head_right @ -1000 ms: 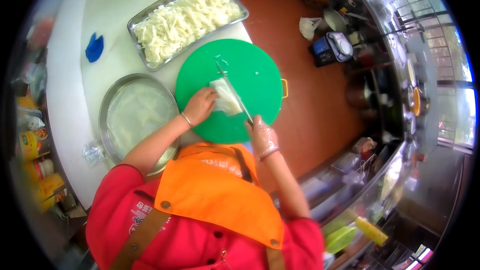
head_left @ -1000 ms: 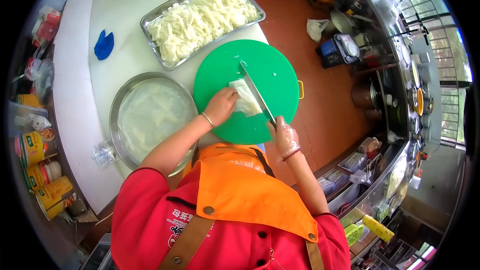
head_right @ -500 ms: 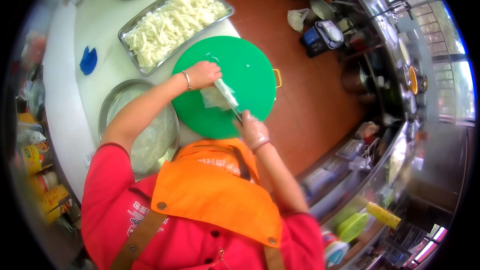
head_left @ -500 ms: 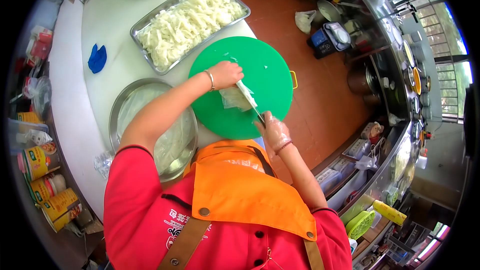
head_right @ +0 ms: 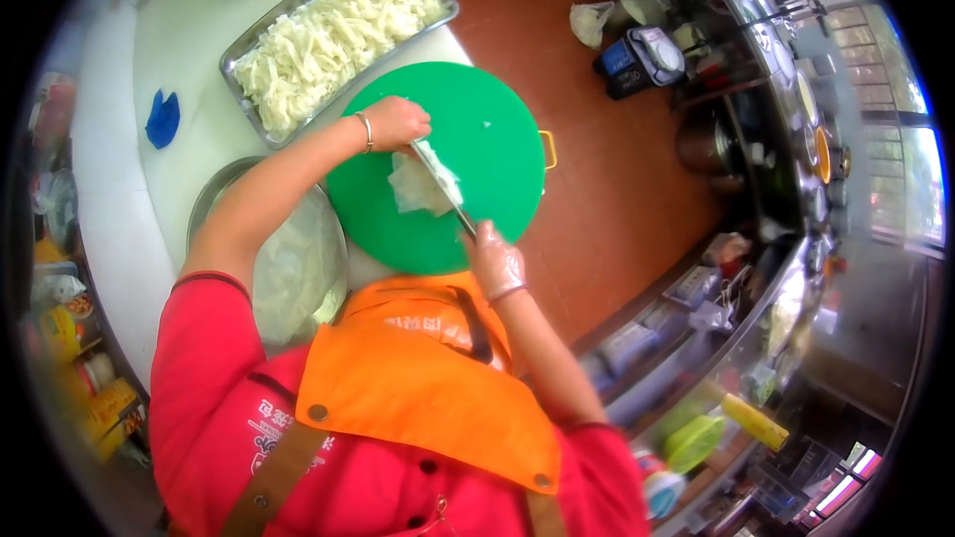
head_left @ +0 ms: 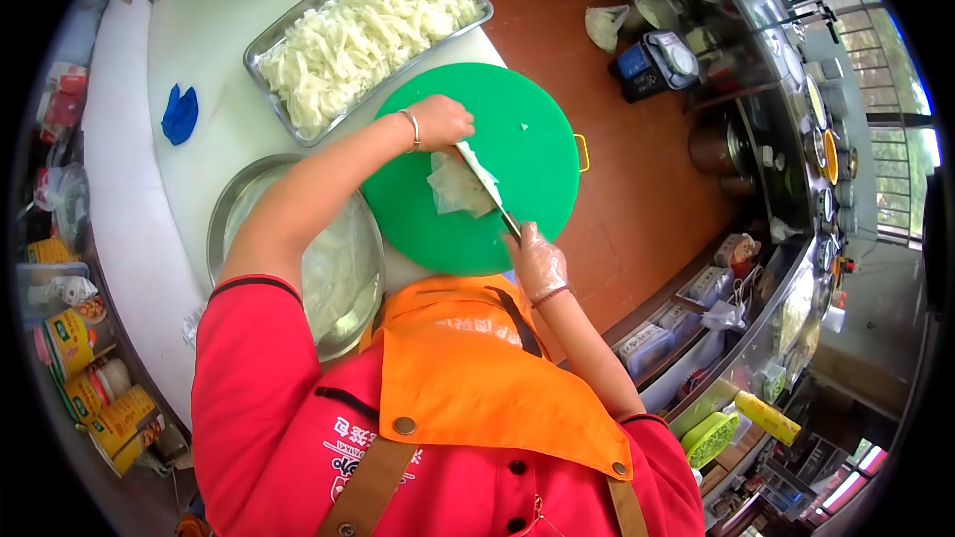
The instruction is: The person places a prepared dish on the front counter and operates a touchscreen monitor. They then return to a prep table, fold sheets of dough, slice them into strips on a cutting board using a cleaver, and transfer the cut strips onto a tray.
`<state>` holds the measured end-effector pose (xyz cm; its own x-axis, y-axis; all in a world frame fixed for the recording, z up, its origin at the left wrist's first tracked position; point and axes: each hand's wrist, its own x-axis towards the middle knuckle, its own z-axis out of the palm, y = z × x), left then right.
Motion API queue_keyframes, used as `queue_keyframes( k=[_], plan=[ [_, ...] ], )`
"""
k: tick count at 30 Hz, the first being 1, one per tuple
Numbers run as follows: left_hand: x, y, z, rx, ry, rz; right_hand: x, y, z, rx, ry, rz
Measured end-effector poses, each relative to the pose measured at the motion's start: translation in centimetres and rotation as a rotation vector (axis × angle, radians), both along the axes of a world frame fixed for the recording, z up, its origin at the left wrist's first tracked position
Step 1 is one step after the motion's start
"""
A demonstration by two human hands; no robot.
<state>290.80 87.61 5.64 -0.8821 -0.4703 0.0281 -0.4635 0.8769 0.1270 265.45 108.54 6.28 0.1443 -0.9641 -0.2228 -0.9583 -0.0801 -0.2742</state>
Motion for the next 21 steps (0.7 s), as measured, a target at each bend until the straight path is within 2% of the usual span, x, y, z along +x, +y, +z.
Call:
queue_keyframes(
  k=[3, 9, 12, 14, 17, 21],
  plan=[
    [-1.0, -0.5, 0.7, 0.065, -0.134, 0.011, -0.6, -0.4, 0.6, 0.014, -0.013, -0.022],
    [-1.3, 1.0, 3.6, 0.093, -0.121, -0.025, -0.8, 1.1, 4.7, 0.064, -0.038, -0.048],
    [-0.2, 1.9, -0.3, 0.081, -0.078, 0.004, -0.2, 1.6, 2.9, 0.084, -0.035, -0.045],
    [-0.3, 0.9, -0.3, 0.070, -0.077, -0.011, -0.1, 1.5, 0.1, 0.048, -0.055, -0.048],
    [-0.5, -0.3, 0.7, 0.106, -0.157, -0.007, 0.1, 0.0, 1.5, 0.047, -0.056, -0.041],
    [-0.2, 1.1, 1.9, 0.078, -0.070, 0.001, 0.4, 0.7, 4.7, 0.073, -0.043, -0.039]
  ],
)
